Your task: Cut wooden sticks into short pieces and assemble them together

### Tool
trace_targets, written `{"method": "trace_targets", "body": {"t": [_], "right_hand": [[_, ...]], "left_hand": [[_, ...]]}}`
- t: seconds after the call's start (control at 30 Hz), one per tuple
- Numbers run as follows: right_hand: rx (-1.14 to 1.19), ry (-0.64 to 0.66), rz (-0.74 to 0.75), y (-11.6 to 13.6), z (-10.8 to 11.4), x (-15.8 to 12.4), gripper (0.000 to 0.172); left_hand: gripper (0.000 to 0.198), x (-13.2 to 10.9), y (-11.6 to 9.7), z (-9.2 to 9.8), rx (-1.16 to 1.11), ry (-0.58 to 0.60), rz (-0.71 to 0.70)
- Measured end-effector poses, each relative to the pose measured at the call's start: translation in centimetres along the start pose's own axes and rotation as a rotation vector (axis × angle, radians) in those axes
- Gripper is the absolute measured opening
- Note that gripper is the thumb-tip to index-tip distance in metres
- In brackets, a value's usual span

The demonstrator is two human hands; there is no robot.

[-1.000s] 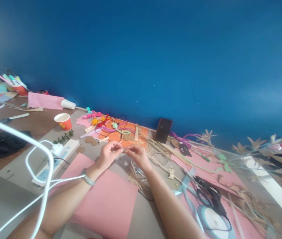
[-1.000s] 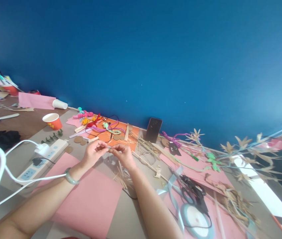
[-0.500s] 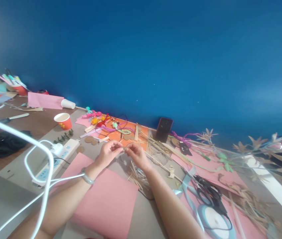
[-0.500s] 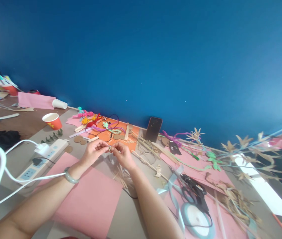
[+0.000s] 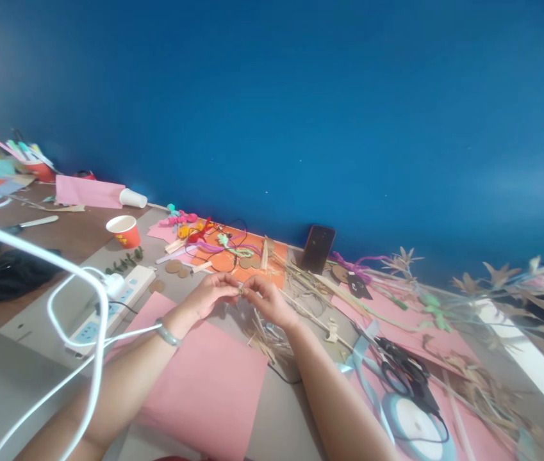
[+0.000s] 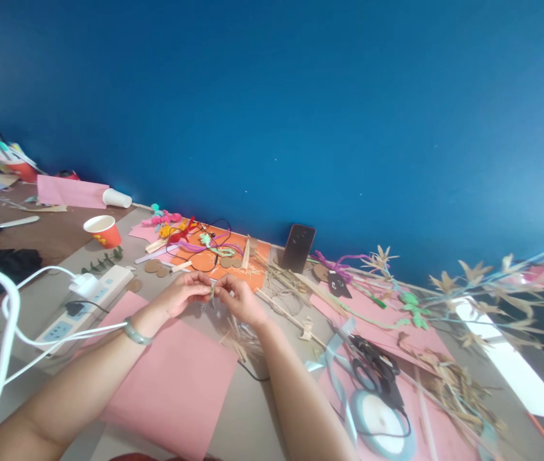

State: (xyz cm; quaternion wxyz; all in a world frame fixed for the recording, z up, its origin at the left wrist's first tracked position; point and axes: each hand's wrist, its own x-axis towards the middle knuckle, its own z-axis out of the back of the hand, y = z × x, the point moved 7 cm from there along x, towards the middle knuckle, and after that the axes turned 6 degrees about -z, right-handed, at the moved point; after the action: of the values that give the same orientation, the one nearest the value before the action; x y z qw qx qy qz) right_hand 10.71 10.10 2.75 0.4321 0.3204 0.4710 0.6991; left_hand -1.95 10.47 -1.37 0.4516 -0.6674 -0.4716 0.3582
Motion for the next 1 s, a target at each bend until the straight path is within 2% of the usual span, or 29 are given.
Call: {"method": "trace_targets", "body": {"t": [0.17, 0.27, 0.43, 0.6, 0.8, 1.0], "right_hand": [[0.018, -0.022, -0.017, -0.5, 0.1, 0.1, 0.025], [0.034, -0.019, -0.019, -0.6, 0.1, 0.1, 0.024], [0.082, -0.017, -0.03, -1.0, 0.1, 0.1, 0.024], [0.106, -0.006, -0.031, -1.1, 0.1, 0.2, 0.024], [0.108, -0.006, -0.039, -1.0, 0.0, 0.2, 0.025], [0.127, 0.006, -0.035, -1.3, -0.1, 0.3, 0.027]], "left_hand": [[0.022, 0.2, -1.0, 0.5, 0.285, -0.056, -0.201], [0.021, 0.1, -1.5, 0.2, 0.413, -0.04, -0.29], [0.022, -0.1, -2.0, -0.2, 0.38, -0.027, -0.313], [0.022, -0.3, -2.4, -0.3, 0.474, -0.011, -0.361], [0.02, -0.6, -2.7, -0.2, 0.596, -0.058, -0.427], [0.02, -0.8, -2.9, -0.5, 0.613, -0.033, -0.451]]}}
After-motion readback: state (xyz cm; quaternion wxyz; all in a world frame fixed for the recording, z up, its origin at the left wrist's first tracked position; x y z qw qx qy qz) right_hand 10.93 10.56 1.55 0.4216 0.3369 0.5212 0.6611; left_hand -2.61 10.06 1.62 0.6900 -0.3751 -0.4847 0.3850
